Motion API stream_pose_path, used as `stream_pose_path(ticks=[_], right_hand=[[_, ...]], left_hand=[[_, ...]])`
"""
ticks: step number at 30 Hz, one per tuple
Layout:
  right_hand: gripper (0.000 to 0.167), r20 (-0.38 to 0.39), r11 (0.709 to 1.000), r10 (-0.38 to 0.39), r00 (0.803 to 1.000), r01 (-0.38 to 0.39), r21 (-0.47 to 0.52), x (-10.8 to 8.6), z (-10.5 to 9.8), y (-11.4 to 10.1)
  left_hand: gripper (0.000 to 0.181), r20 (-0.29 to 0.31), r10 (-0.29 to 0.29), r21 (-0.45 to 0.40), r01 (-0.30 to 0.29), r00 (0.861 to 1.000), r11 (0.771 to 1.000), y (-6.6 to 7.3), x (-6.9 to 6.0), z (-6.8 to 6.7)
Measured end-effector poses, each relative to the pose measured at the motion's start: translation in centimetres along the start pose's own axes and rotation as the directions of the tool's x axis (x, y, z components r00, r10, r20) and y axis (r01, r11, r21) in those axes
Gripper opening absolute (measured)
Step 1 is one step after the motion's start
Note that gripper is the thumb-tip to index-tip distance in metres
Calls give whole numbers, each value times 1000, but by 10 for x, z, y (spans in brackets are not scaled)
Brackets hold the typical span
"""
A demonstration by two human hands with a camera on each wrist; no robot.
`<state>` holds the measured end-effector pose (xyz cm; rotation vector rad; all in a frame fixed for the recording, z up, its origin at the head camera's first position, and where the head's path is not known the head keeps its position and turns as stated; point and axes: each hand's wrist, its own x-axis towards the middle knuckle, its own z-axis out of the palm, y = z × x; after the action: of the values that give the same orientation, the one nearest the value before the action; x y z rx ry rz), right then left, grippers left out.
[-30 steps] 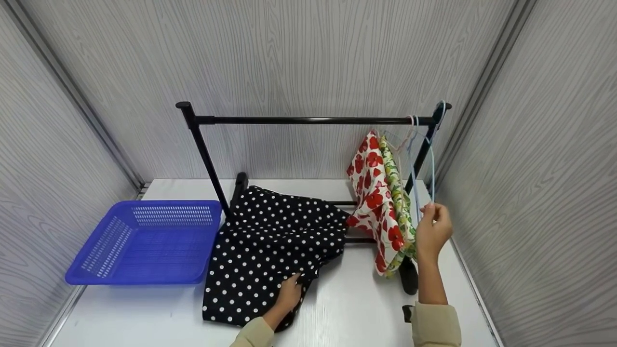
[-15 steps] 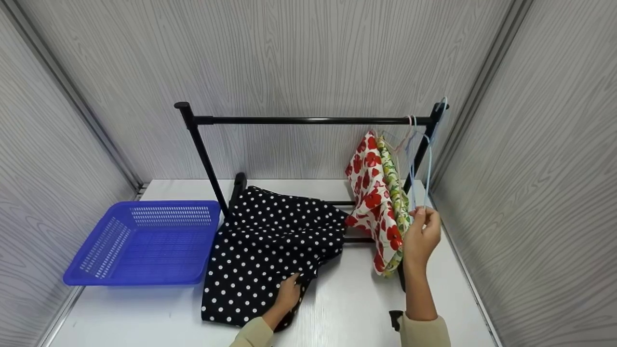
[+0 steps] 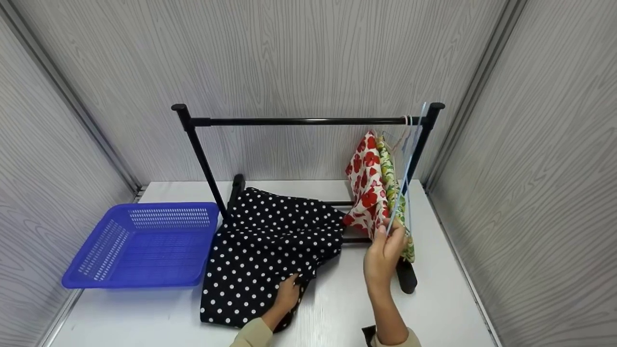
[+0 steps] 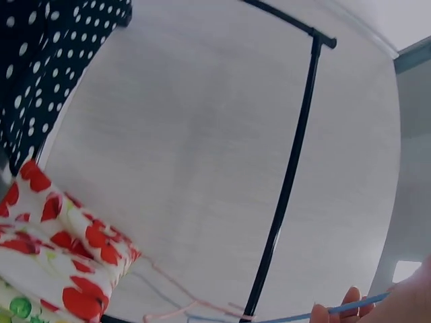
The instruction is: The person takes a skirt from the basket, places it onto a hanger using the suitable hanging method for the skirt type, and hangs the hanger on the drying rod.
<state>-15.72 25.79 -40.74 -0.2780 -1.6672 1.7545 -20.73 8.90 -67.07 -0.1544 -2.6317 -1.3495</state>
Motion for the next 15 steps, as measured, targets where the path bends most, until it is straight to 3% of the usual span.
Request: stream_pose_path(ticks=[7, 10, 15], right_hand=[[13, -2, 985, -65, 998, 64, 157, -44, 9, -2], [12, -19, 965, -124, 992, 125, 228, -62, 14, 6], [11, -19, 946, -184, 983, 182, 267, -79, 15, 21]], left_hand=[[29, -11, -13, -12, 13, 1000, 1000, 1, -1, 1], [32, -20, -28, -15, 27, 999, 1000, 3, -2, 2], [33, -51, -1, -58, -2, 999, 998, 3, -1, 2]])
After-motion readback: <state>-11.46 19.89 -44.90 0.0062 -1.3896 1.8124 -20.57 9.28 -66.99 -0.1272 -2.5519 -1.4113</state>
